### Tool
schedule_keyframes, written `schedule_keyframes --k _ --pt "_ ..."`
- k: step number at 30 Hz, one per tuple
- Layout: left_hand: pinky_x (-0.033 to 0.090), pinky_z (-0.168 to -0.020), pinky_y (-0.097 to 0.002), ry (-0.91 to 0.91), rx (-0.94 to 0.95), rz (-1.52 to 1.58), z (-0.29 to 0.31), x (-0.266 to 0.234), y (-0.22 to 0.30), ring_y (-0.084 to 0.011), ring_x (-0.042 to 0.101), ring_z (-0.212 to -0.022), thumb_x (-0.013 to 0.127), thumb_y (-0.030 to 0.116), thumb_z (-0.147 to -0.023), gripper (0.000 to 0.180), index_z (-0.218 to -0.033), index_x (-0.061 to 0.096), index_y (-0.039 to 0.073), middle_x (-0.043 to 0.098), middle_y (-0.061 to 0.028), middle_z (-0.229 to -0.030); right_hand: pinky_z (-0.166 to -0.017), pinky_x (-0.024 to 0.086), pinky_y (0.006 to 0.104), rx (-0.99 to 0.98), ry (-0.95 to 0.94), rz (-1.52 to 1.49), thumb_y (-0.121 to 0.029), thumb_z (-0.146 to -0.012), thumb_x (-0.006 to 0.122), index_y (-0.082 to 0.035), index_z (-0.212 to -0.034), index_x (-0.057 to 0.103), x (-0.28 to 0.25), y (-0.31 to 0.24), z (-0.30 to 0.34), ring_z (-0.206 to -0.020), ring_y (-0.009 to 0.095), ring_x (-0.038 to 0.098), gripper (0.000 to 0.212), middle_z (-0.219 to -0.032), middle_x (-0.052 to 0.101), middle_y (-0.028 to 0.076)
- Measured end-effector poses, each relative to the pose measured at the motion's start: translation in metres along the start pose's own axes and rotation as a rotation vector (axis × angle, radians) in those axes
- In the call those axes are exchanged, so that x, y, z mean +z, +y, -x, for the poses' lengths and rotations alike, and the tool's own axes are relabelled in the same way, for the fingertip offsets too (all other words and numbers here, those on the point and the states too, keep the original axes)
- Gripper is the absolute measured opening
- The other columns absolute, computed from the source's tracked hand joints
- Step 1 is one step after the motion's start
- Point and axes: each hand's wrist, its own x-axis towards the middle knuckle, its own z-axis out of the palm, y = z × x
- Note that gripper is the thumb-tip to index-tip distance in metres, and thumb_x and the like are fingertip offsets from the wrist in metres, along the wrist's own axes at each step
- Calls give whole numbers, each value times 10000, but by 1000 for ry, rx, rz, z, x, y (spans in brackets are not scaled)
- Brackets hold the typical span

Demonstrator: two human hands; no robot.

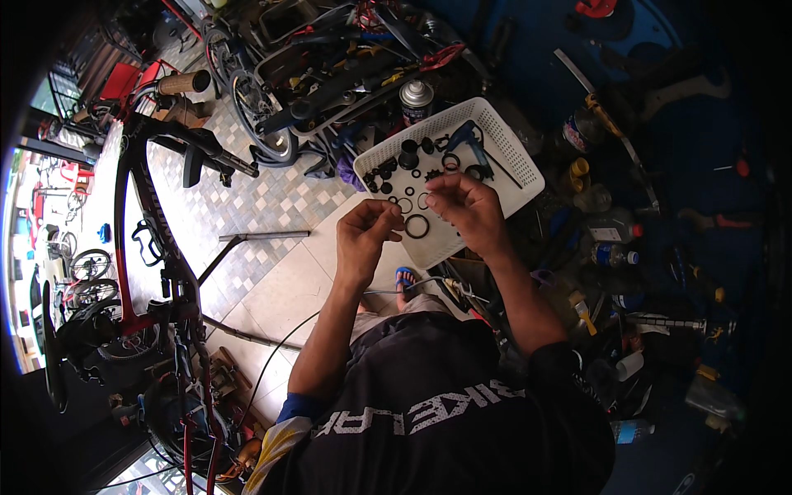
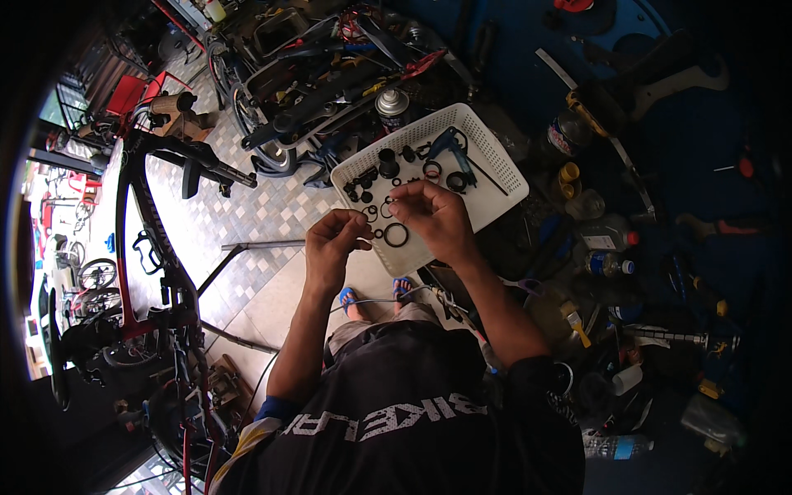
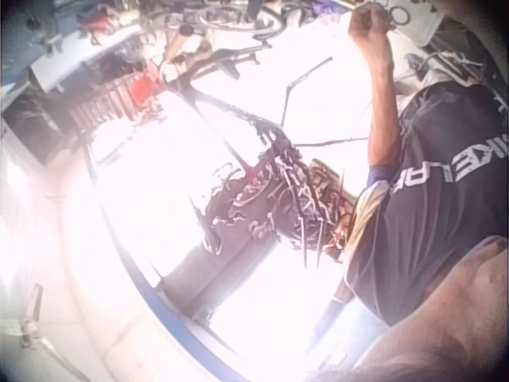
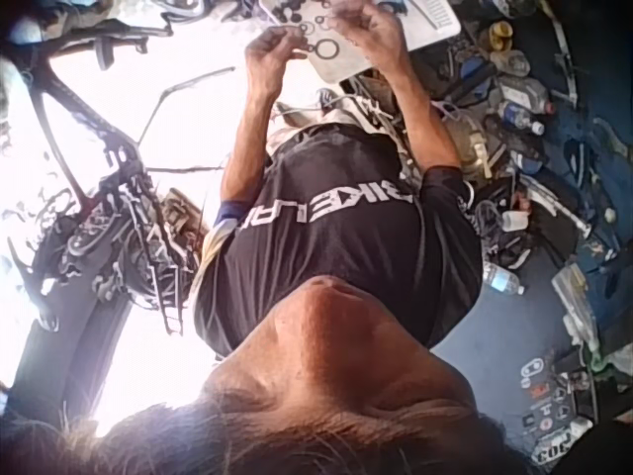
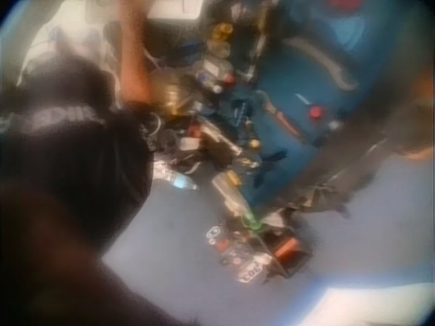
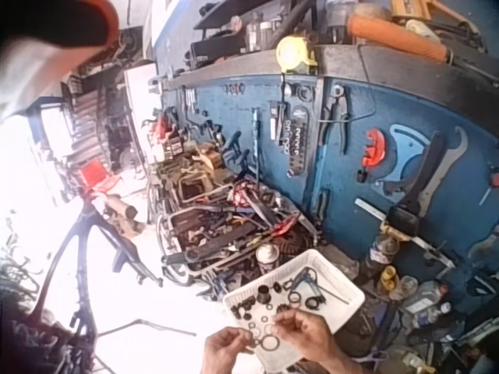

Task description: The person sorts small bicycle parts from a white basket, then handles a bicycle frame and attaches a rear shock absorber linkage. The person picks and places various bushings and seals, then fits the linkage onto the frame.

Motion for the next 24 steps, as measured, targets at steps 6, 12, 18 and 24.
schedule_keyframes --k 6,12,18,24 --pt "561 -703 -270 -29 48 -56 4 1 2 -124 685 -795 708 171 -965 185 -1003 691 -10 723 -69 -876 -741 515 224 -66 -39 110 -78 -902 758 -24 -1160 715 6 4 0 -828 53 623 267 -950 709 26" --pt "548 -697 -257 -7 106 -185 8 2 4 -102 668 -789 725 168 -957 185 -1003 701 -10 725 -53 -884 -697 501 218 -67 -50 228 -88 -903 752 -22 -1151 730 12 1 -1 -775 37 600 257 -902 716 13" --pt "530 -690 -245 27 170 -299 12 2 5 -94 648 -764 733 153 -947 177 -999 704 -14 724 -49 -880 -764 495 218 -28 -90 236 -61 -923 722 -27 -1170 728 15 -13 5 -831 44 607 249 -922 706 10" --pt "518 -691 -241 -22 101 -311 25 -1 -4 -89 634 -766 734 135 -943 182 -1021 704 -26 722 -53 -879 -671 499 279 -66 -144 470 -109 -902 744 -9 -1039 740 14 -10 10 -738 116 645 170 -890 732 64"
